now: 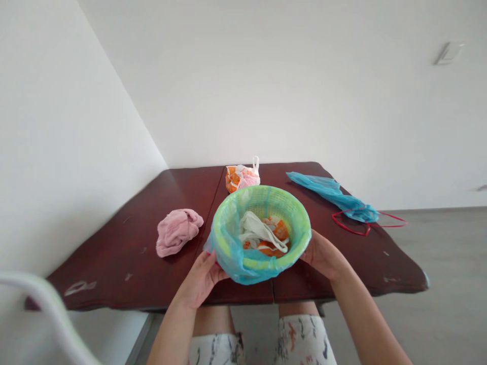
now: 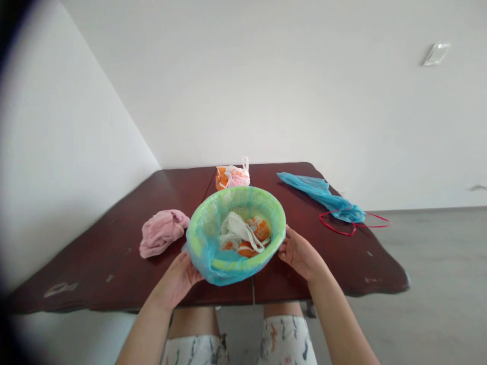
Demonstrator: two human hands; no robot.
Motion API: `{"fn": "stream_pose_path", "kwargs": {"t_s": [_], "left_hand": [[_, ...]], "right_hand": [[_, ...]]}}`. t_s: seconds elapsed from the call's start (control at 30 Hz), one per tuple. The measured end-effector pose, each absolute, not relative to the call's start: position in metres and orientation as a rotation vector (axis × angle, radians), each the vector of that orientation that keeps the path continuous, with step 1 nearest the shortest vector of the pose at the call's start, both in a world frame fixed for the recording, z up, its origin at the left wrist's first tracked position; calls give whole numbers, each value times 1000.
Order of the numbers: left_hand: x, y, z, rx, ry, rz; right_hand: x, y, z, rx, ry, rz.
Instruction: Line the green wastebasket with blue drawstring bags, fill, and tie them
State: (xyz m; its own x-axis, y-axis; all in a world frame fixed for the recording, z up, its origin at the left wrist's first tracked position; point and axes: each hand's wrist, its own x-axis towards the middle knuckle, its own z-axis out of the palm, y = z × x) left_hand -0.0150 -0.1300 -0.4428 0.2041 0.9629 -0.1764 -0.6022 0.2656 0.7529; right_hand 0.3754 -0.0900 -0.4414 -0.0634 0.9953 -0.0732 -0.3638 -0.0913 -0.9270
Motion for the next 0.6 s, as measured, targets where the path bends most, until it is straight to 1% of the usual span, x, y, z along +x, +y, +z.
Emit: {"fn": "stream_pose_path", "kwargs": {"t_s": [0.13, 0.23, 0.43, 0.6], "left_hand": [[-11, -139, -443, 719, 766, 1114], [-10, -143, -439, 745, 725, 1088], [-6, -158, -440, 852, 586, 833], [7, -168, -443, 735, 575, 875]], "right_hand": [[378, -105, -437, -918, -811, 1674], [372, -115, -435, -869, -742, 1734], [363, -135, -429, -820, -667, 1715], [366, -152, -419, -813, -634, 1694]]}}
